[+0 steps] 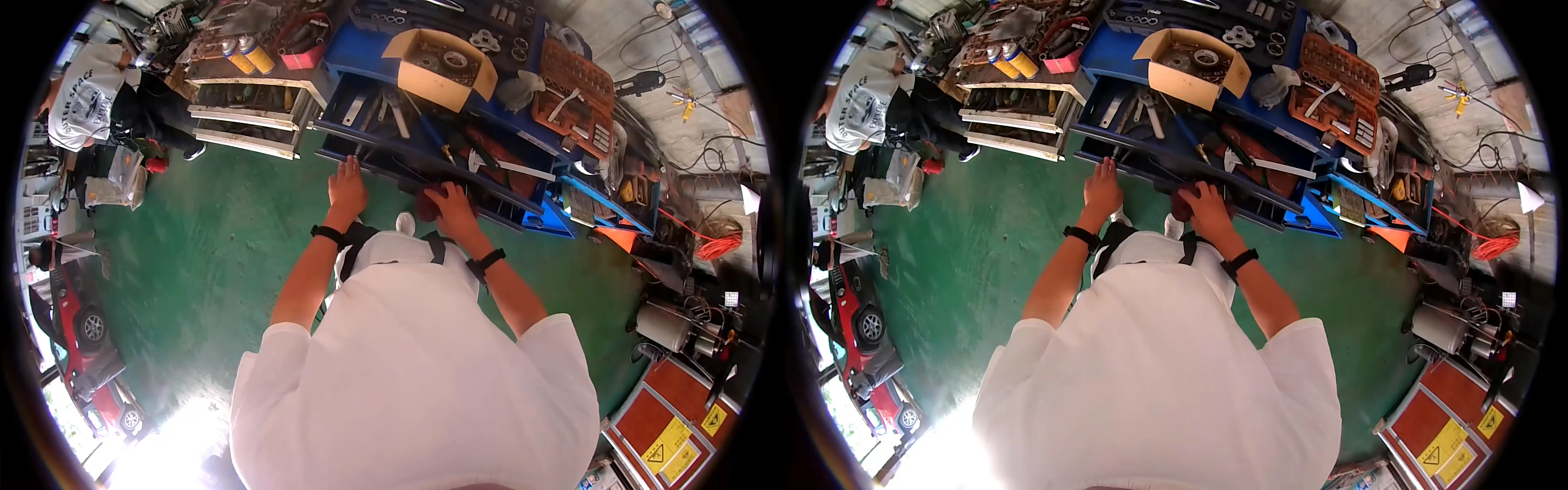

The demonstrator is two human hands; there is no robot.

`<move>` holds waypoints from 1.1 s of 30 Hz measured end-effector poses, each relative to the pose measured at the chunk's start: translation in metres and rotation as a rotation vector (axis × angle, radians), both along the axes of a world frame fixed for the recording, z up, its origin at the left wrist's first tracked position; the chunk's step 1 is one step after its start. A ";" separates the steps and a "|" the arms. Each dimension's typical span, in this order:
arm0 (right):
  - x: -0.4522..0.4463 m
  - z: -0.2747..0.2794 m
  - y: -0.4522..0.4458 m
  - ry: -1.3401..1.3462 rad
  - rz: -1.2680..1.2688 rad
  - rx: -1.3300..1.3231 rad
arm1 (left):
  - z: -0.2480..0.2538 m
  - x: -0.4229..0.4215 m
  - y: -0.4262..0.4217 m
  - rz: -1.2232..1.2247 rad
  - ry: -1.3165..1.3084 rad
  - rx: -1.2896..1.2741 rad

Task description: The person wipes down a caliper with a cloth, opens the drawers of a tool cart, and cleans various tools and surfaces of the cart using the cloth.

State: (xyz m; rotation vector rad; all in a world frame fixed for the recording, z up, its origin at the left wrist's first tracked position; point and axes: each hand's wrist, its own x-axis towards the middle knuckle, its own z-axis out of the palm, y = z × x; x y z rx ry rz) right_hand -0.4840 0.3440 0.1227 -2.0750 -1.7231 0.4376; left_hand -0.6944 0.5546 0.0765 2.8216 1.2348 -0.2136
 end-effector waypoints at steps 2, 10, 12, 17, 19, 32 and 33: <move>0.000 -0.007 -0.005 0.037 -0.012 -0.034 | 0.019 0.004 -0.001 0.069 0.104 -0.146; 0.051 -0.005 -0.115 -0.109 -0.287 -0.240 | 0.018 -0.002 -0.005 0.143 -0.033 -0.267; 0.060 -0.003 -0.137 -0.075 -0.380 -0.232 | 0.011 -0.003 -0.006 0.147 -0.069 -0.282; 0.052 0.009 -0.133 0.005 -0.537 -0.196 | 0.006 -0.002 -0.008 0.137 -0.123 -0.250; 0.046 0.005 -0.110 0.032 -0.515 -0.116 | 0.011 -0.001 -0.009 0.148 -0.113 -0.268; 0.038 -0.006 -0.084 0.061 -0.385 -0.148 | 0.027 -0.005 -0.010 0.197 -0.101 -0.335; 0.046 -0.009 -0.096 0.045 -0.422 -0.162 | 0.027 -0.006 -0.010 0.203 -0.100 -0.335</move>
